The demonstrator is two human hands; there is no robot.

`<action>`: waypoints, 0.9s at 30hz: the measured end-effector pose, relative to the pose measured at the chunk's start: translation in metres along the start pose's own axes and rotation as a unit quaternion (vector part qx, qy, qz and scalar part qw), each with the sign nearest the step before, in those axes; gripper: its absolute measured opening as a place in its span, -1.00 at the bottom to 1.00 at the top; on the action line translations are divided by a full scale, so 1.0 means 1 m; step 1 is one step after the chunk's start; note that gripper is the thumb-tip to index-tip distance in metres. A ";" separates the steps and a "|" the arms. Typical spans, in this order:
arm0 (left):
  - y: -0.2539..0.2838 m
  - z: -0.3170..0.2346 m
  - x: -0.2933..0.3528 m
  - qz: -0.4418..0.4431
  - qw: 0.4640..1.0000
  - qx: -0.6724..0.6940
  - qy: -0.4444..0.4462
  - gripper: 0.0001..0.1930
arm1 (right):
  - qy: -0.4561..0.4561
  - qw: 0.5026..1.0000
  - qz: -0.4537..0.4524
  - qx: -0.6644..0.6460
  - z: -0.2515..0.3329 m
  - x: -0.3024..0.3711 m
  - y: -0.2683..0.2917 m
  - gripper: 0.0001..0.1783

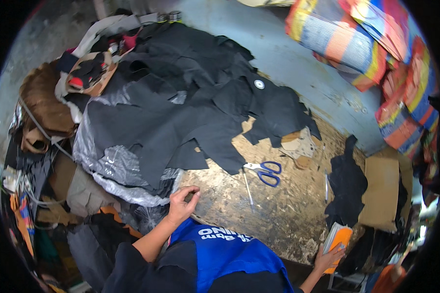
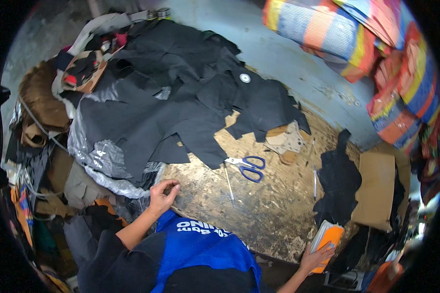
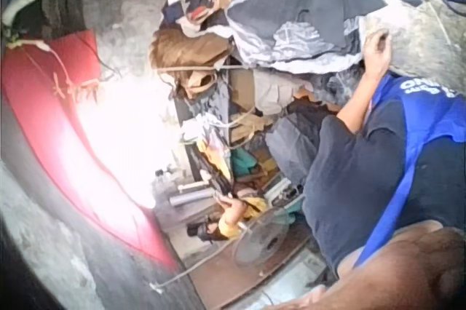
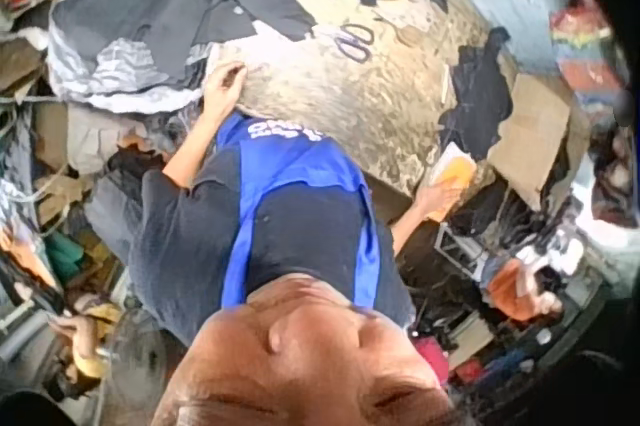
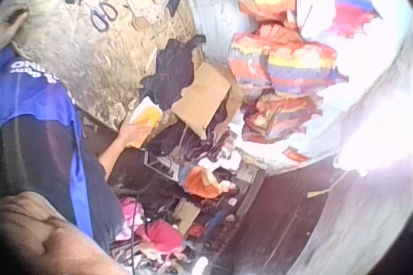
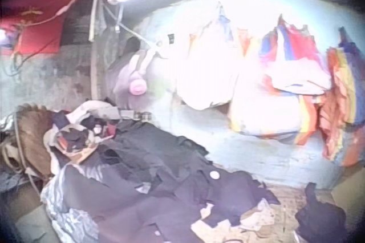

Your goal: The person lays out black fabric on a worktable, places a cardboard pattern on top, and traces the outline with a marker. They then use scissors to cut along the marked lines, remove the pattern, and place the cut fabric piece into a cardboard box. The process is repeated with additional fabric pieces.

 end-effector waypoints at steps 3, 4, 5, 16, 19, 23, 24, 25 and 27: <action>0.035 -0.001 0.003 -0.087 0.996 -0.014 0.003 -0.90 | 0.109 0.983 -0.117 -0.086 0.051 0.015 0.032 0.00; 0.049 0.001 0.002 -0.132 0.991 -0.021 0.010 -0.90 | 0.174 0.968 -0.109 -0.146 0.078 0.019 0.037 -0.03; 0.065 0.005 -0.001 -0.169 0.985 -0.013 0.030 -0.89 | 0.237 0.944 -0.104 -0.205 0.108 0.026 0.042 -0.06; 0.108 0.019 -0.060 -0.145 0.912 -0.308 0.228 -0.36 | 0.617 0.689 -0.001 -0.381 0.338 0.156 0.096 -0.49; 0.090 0.025 -0.057 -0.084 0.948 -0.117 0.283 -0.40 | 0.589 0.695 -0.026 -0.412 0.358 0.151 0.105 -0.62; 0.054 0.020 -0.041 -0.037 0.961 0.167 0.215 -0.38 | 0.552 0.746 0.044 -0.369 0.361 0.128 0.093 -0.67; 0.050 0.018 -0.038 -0.021 0.970 0.171 0.174 -0.37 | 0.518 0.739 0.134 -0.410 0.359 0.121 0.085 -0.70; 0.047 0.026 -0.036 -0.001 0.955 0.208 0.213 -0.39 | 0.480 0.721 0.215 -0.451 0.354 0.115 0.077 -0.72; 0.051 0.035 -0.038 -0.015 0.935 0.261 0.238 -0.43 | 0.369 0.672 0.384 -0.514 0.341 0.109 0.058 -0.76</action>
Point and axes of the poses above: each hand's wrist, its own x-axis away from the middle knuckle, its own y-axis out of the back of the hand, z = x × y, the point moved 6 cm from there along -x, towards the middle knuckle, and after that the axes turned 2 degrees about z, right-handed, at the moved point
